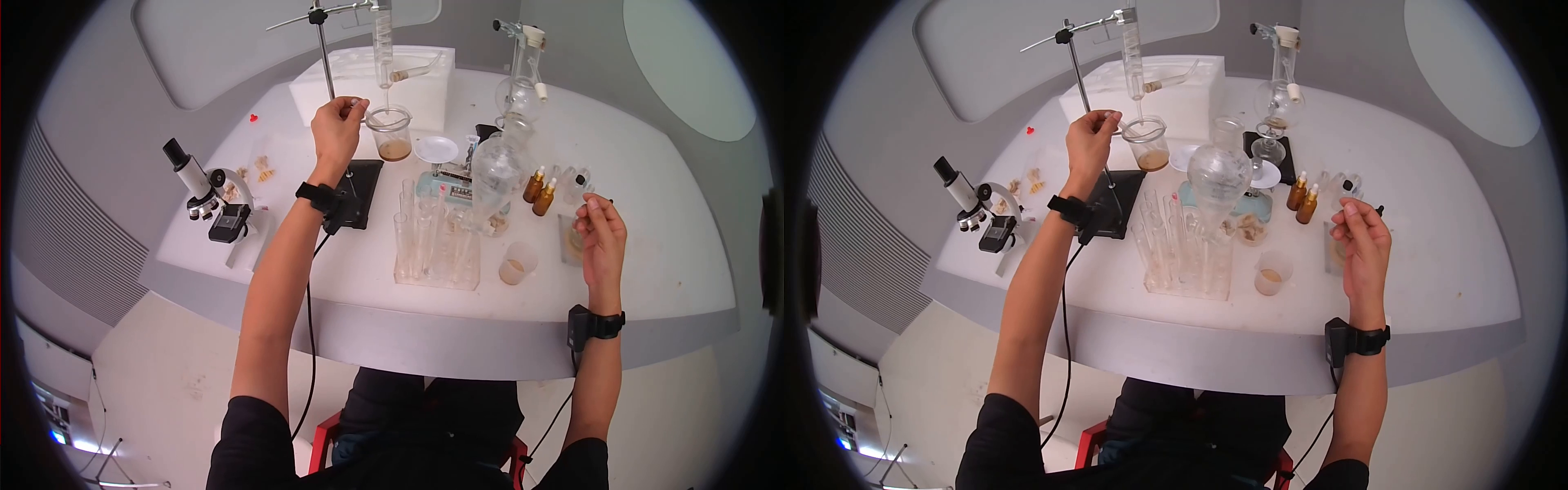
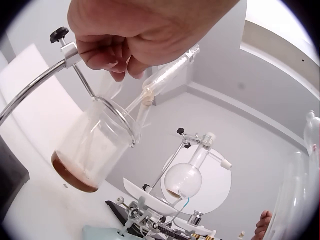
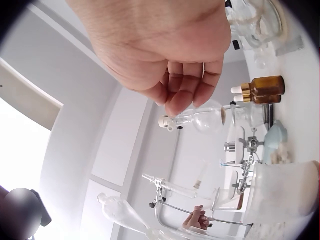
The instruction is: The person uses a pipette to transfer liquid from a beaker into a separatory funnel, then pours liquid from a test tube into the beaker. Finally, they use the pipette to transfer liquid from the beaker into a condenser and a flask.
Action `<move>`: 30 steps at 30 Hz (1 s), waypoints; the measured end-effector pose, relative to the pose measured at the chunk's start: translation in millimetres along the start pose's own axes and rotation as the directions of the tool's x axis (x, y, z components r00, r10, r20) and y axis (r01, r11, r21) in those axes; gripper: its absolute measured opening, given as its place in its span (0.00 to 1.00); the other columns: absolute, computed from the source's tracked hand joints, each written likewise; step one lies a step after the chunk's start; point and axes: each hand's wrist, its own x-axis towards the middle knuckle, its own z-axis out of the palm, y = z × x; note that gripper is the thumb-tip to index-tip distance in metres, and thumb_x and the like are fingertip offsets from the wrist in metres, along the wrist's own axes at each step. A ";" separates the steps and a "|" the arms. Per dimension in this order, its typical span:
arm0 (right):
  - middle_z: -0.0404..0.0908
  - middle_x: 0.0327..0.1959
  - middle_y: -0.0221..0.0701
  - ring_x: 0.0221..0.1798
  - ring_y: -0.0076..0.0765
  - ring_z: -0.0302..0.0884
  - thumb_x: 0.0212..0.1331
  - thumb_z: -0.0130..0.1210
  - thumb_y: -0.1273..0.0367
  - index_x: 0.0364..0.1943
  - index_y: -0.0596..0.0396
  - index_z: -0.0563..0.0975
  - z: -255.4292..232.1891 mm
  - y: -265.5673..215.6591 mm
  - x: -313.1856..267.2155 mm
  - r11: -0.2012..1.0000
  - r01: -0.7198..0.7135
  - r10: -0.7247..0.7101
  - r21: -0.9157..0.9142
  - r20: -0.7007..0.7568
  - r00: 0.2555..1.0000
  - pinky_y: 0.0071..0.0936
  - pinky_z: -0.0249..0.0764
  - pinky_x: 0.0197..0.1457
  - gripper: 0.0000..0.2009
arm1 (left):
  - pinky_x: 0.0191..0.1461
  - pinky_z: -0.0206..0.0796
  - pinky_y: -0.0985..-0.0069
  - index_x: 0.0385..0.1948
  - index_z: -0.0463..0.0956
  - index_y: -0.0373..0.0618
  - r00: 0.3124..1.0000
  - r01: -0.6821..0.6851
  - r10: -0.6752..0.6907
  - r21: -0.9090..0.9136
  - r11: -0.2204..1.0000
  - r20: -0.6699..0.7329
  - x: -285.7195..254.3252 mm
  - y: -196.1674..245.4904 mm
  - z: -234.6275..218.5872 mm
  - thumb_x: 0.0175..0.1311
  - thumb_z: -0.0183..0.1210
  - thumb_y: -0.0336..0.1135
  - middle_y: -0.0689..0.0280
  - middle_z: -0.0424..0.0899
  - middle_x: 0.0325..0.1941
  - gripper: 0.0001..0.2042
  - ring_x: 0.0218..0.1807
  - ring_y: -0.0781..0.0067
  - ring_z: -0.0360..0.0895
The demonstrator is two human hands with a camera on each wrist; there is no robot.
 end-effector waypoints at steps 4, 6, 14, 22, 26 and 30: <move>0.81 0.33 0.27 0.32 0.19 0.71 0.69 0.57 0.66 0.47 0.59 0.81 2.0 2.2 -0.4 1.000 0.001 -0.001 -0.016 0.016 1.000 0.20 0.71 0.43 0.11 | 0.34 0.70 0.77 0.36 0.85 0.35 0.996 -0.062 0.053 0.120 0.991 0.072 5.8 14.3 -8.2 0.62 0.67 0.41 0.62 0.85 0.25 0.15 0.26 0.76 0.78; 0.81 0.33 0.27 0.32 0.19 0.72 0.70 0.57 0.66 0.47 0.59 0.81 0.9 3.4 -1.0 1.000 0.003 -0.003 -0.022 0.017 1.000 0.20 0.71 0.43 0.11 | 0.34 0.71 0.76 0.35 0.85 0.34 0.992 -0.087 0.071 0.162 0.983 0.105 10.8 18.4 -8.8 0.62 0.67 0.42 0.60 0.86 0.25 0.15 0.26 0.75 0.79; 0.82 0.32 0.28 0.31 0.19 0.73 0.70 0.57 0.67 0.47 0.60 0.81 3.9 3.5 -1.9 0.999 -0.002 0.003 -0.040 0.020 1.000 0.18 0.71 0.41 0.11 | 0.32 0.74 0.81 0.37 0.86 0.35 0.953 -0.072 -0.016 0.276 0.958 0.303 20.7 27.0 -1.0 0.62 0.67 0.42 0.63 0.88 0.27 0.15 0.24 0.80 0.81; 0.82 0.33 0.29 0.32 0.19 0.73 0.70 0.56 0.67 0.48 0.60 0.81 1.3 6.0 -1.3 0.999 0.005 -0.004 -0.043 0.023 1.000 0.18 0.71 0.41 0.11 | 0.29 0.73 0.77 0.33 0.87 0.35 0.967 -0.046 -0.015 0.232 0.972 0.253 15.6 28.4 -1.9 0.59 0.69 0.41 0.59 0.87 0.25 0.15 0.21 0.74 0.82; 0.82 0.33 0.29 0.32 0.19 0.73 0.70 0.56 0.67 0.48 0.60 0.81 1.3 4.5 -3.9 0.999 0.013 -0.012 -0.036 0.027 1.000 0.18 0.71 0.41 0.11 | 0.29 0.73 0.77 0.34 0.87 0.35 0.970 -0.050 -0.008 0.231 0.972 0.244 12.2 30.1 -1.6 0.59 0.69 0.41 0.59 0.88 0.25 0.15 0.21 0.74 0.82; 0.82 0.33 0.29 0.32 0.19 0.73 0.70 0.56 0.67 0.48 0.60 0.81 2.5 5.0 -2.5 0.999 0.009 -0.008 -0.044 0.032 0.999 0.18 0.71 0.41 0.11 | 0.29 0.73 0.77 0.33 0.87 0.34 0.973 -0.055 0.001 0.226 0.973 0.232 12.8 27.4 -1.7 0.59 0.69 0.40 0.59 0.88 0.25 0.14 0.20 0.75 0.81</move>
